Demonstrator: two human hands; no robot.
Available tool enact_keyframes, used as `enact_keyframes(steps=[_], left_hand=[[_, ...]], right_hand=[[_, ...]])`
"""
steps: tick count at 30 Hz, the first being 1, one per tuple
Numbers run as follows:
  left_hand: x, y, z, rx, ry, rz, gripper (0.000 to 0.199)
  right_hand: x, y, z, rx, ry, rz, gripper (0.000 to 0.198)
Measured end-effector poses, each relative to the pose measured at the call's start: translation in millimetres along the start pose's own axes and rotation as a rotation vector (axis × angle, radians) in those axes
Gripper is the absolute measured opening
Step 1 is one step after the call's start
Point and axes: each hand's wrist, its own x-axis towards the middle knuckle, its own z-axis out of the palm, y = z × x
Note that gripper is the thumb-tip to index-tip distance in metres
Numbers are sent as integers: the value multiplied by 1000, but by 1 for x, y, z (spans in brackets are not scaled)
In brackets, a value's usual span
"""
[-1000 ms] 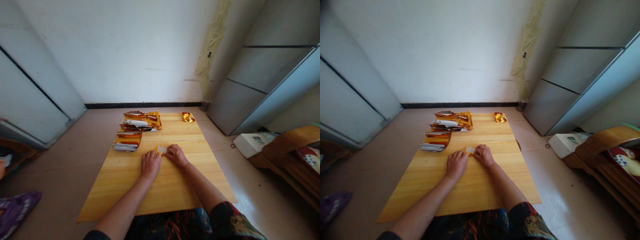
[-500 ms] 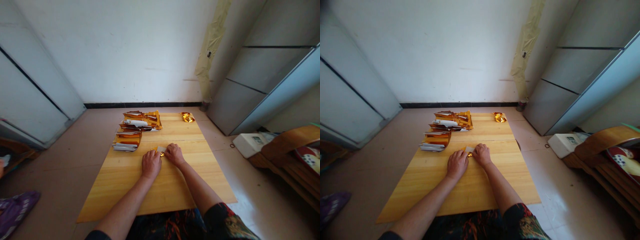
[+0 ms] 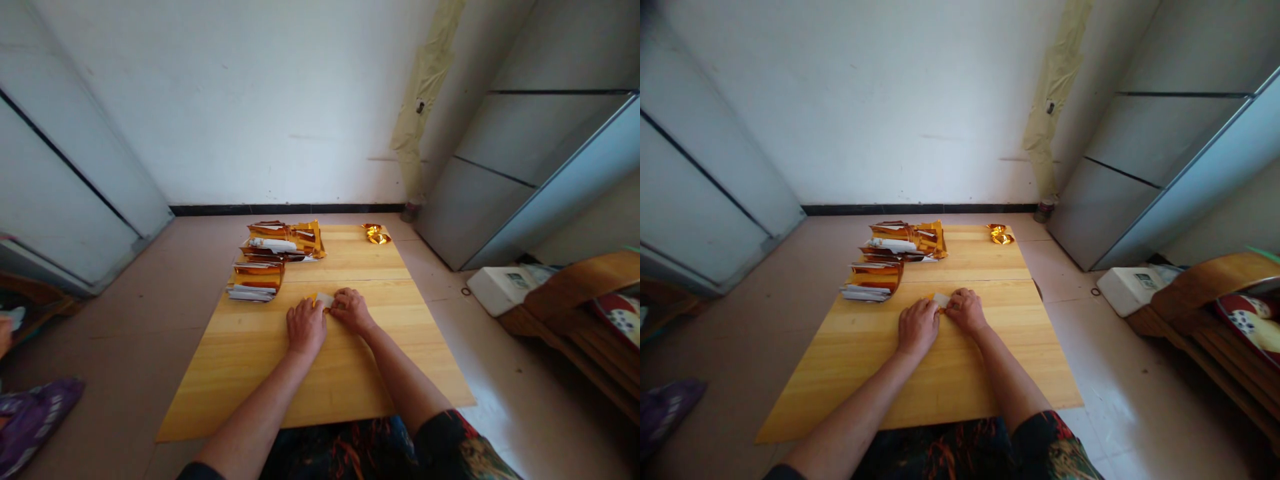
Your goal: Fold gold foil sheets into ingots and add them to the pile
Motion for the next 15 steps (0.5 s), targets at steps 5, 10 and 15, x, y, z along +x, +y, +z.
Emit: enact_keyframes(steps=[5,10,15], left_hand=[[-4,-4,-1,-15,-24,54,16],[-3,-7,2,-13,-16,64,18],[-2,-6,5,-18,2,49,21]], right_hand=[[-1,6,-1,40,-20,-59,4],[2,6,-4,21,-53,-46,4],[2,3,-8,-54,-87,-43,5]])
